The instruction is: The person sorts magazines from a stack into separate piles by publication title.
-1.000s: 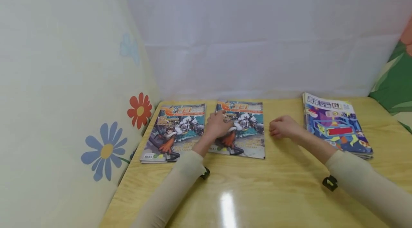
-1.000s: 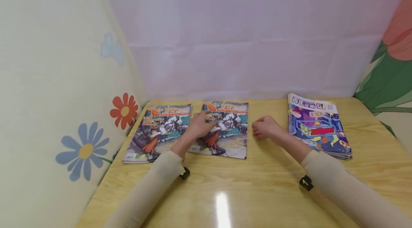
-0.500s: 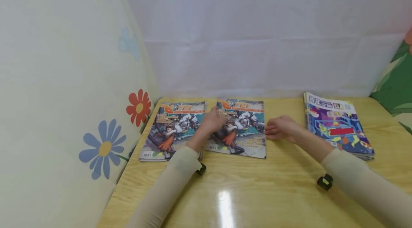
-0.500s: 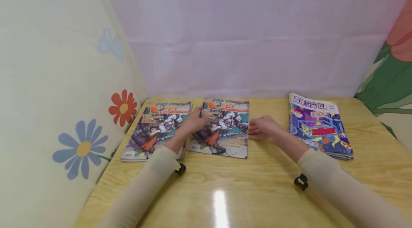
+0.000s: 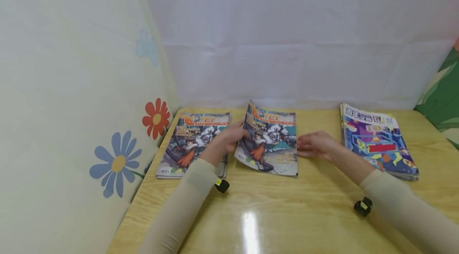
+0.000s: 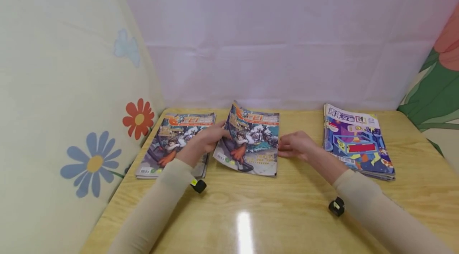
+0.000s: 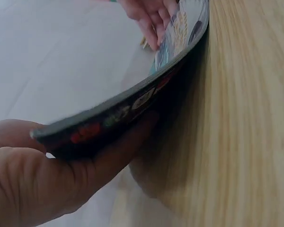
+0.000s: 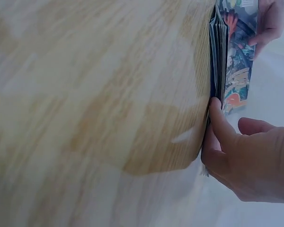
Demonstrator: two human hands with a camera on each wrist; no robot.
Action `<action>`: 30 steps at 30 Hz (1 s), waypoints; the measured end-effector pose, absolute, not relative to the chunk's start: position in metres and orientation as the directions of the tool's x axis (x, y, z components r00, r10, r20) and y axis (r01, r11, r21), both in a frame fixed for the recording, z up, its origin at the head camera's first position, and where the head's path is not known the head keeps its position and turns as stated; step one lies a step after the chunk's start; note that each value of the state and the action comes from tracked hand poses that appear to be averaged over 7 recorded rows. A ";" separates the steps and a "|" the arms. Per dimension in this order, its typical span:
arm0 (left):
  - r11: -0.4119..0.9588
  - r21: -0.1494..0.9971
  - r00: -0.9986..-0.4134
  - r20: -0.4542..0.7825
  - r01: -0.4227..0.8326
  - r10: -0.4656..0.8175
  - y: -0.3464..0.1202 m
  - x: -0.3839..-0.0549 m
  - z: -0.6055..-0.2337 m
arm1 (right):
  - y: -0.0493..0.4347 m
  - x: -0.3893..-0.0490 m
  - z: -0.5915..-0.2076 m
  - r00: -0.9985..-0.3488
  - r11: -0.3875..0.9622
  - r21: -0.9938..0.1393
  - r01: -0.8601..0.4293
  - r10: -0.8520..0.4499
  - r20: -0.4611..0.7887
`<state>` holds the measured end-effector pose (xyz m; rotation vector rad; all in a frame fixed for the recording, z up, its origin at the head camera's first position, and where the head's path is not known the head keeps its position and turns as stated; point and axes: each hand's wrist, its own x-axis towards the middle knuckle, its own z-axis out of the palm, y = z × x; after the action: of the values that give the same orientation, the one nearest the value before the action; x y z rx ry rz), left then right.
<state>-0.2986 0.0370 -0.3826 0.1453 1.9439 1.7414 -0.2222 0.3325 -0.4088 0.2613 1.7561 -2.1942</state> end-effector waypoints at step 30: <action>0.072 0.987 -0.909 -0.163 -0.146 0.383 -0.035 -0.269 -0.330 | 0.278 -0.232 -0.413 -0.893 -0.193 -0.941 0.279 -0.413 -0.180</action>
<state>-0.2687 -0.0348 -0.3302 0.2350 1.9772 1.8938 -0.2320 0.2777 -0.4126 -0.1549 1.6393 -2.1251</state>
